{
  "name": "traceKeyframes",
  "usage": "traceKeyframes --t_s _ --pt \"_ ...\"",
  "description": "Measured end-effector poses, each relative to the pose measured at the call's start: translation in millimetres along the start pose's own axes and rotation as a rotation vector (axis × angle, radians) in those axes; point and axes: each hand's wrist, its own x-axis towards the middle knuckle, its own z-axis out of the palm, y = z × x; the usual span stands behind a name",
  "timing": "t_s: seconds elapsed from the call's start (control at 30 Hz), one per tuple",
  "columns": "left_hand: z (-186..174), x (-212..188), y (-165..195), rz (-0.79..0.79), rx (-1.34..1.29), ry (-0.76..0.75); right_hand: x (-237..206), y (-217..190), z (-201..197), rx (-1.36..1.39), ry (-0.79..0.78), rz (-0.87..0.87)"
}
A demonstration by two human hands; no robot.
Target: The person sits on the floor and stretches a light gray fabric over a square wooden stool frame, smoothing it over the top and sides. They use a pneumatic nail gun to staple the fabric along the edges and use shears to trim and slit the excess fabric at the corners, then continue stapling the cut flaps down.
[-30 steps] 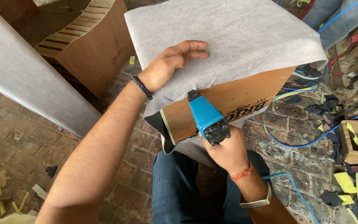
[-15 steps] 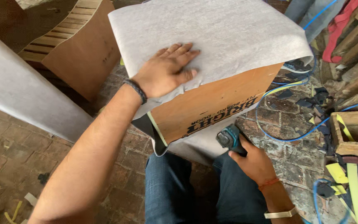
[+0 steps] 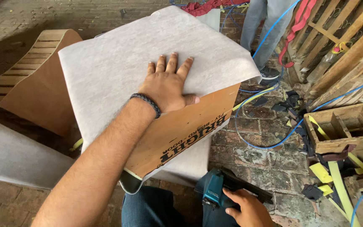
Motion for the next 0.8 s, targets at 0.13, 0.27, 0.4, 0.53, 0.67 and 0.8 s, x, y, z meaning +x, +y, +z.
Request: traceKeyframes --t_s 0.13,0.27,0.4,0.53,0.67,0.8 --pt "4 30 14 0.008 0.027 -0.056 1 8 -24 0.014 -0.09 0.075" --pt "4 42 25 -0.007 0.033 -0.067 42 -1 -82 0.405 0.051 0.163" --pt "0 38 28 -0.016 0.025 -0.059 140 -25 -164 0.868 0.533 -0.135" --pt "3 38 23 -0.003 0.019 -0.073 219 -42 -190 0.927 0.462 -0.413" --pt "5 48 10 0.091 -0.025 -0.109 241 -48 -180 1.118 0.501 -0.377" --pt "-5 43 -30 0.324 -0.141 -0.157 213 -66 -176 1.142 0.479 -0.332"
